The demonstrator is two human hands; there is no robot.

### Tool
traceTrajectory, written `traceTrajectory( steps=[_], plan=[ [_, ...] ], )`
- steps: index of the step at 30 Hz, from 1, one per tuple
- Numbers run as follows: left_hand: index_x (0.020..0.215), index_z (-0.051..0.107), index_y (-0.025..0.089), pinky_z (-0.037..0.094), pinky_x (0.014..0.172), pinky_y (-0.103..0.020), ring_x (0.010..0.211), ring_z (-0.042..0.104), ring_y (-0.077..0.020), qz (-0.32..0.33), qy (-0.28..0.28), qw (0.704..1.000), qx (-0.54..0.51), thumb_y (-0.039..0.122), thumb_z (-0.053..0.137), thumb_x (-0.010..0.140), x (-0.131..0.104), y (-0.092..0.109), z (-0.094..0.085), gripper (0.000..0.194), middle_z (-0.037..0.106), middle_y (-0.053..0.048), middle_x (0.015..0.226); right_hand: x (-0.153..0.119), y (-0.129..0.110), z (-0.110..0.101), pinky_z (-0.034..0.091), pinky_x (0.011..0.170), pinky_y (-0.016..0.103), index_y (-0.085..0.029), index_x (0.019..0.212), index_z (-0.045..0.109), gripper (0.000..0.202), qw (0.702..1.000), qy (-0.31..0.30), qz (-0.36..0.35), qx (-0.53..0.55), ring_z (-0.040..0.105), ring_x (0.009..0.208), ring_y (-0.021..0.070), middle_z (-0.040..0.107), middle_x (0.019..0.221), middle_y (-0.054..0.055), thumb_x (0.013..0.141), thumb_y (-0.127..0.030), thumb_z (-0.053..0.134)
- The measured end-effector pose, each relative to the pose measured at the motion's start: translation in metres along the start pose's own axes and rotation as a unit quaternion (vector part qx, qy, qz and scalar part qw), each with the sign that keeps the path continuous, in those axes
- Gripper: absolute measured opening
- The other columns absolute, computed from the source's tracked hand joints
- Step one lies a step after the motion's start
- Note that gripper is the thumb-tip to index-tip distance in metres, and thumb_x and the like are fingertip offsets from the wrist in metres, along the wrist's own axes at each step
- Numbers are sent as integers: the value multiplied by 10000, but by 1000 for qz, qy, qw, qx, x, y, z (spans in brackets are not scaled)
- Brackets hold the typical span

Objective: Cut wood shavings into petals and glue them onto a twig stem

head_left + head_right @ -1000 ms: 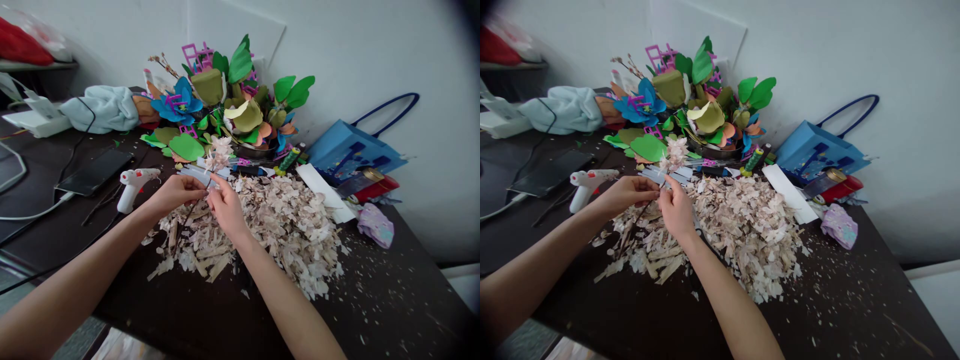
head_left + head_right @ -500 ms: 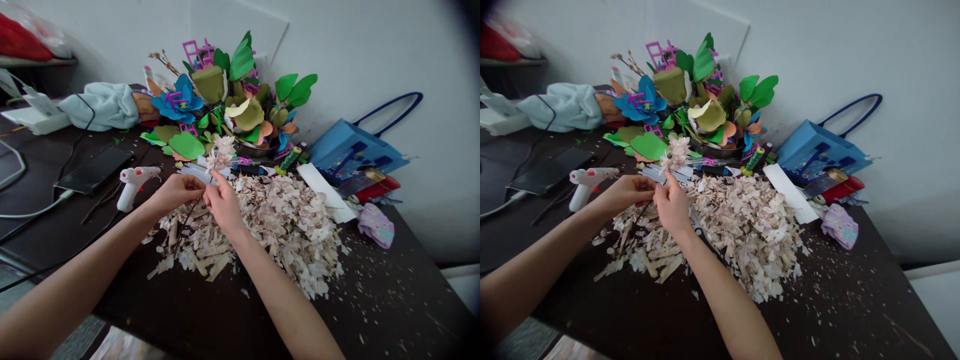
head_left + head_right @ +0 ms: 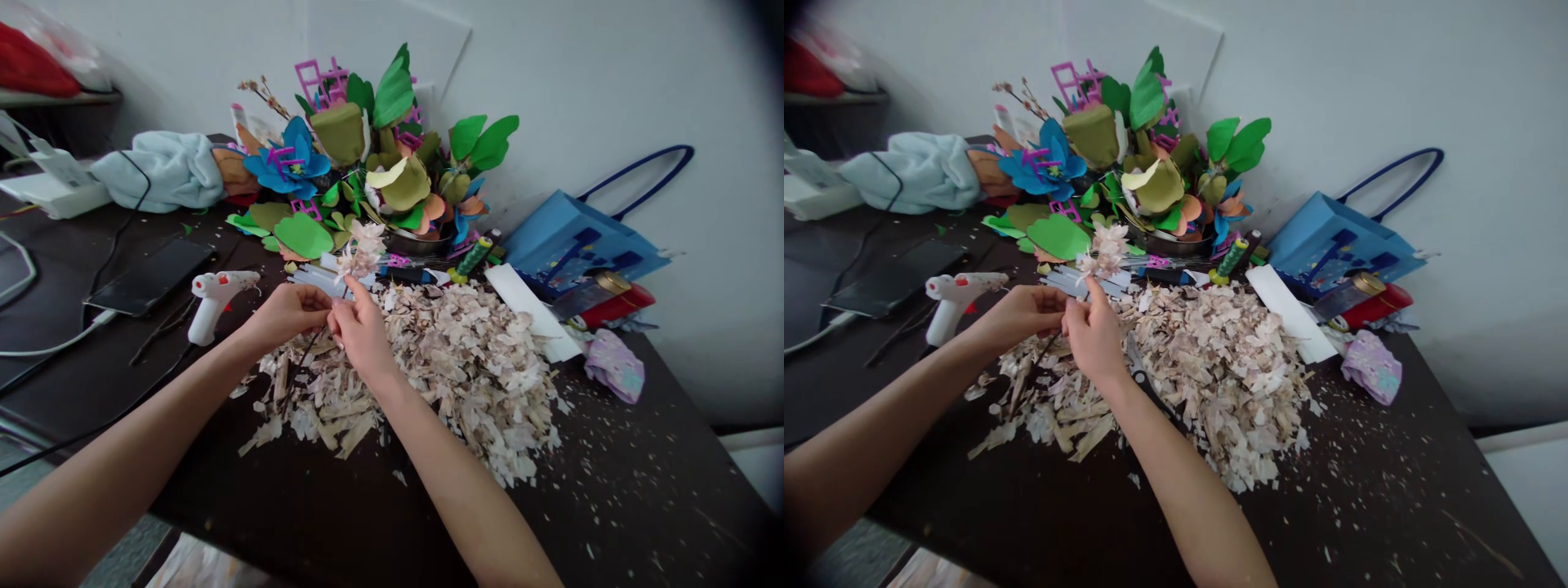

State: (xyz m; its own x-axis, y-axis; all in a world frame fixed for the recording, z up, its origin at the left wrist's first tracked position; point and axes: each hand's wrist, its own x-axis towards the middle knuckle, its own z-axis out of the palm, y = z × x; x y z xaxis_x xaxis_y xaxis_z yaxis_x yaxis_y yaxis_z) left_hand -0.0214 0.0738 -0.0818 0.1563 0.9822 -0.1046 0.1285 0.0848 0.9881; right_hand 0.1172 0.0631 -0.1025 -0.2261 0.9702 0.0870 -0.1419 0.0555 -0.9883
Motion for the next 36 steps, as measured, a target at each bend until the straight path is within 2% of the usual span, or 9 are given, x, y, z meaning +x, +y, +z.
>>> traceTrajectory(
  steps=[11,18,25,31,36],
  plan=[
    [702,661,164,343,388,-184,450,517,-87,4,0,1000,26,238,728,635,4,-7,-2,120,662,2,548,-3,1,-1,310,470,258,-198,1532,372,572,1000,-2,10,-11,414,511,123,514,617,-58,977,-232,505],
    [713,668,156,351,388,-178,459,535,-89,13,4,1000,27,233,734,600,5,-9,-2,152,669,3,554,-4,0,-1,301,458,252,-180,1527,377,558,1000,-2,16,-7,405,494,109,519,630,-61,984,-235,493],
    [697,664,158,337,394,-176,466,538,-89,17,13,999,30,219,716,592,3,-8,-1,132,666,5,571,-4,-7,4,285,433,239,-177,1567,292,630,997,-7,40,66,363,426,92,473,565,-98,965,-200,476],
    [697,659,174,360,406,-199,469,557,-108,31,13,999,41,223,695,598,3,-11,0,116,671,0,584,-7,-15,8,282,432,240,-152,1549,311,636,993,6,57,105,348,403,86,479,538,-108,937,-190,482],
    [751,677,168,449,476,-233,553,624,-148,68,42,992,101,323,711,646,4,-16,-2,191,702,-29,638,-15,-13,4,270,439,245,-182,1482,402,559,993,6,48,112,346,419,86,473,549,-106,936,-228,511]
  ],
)
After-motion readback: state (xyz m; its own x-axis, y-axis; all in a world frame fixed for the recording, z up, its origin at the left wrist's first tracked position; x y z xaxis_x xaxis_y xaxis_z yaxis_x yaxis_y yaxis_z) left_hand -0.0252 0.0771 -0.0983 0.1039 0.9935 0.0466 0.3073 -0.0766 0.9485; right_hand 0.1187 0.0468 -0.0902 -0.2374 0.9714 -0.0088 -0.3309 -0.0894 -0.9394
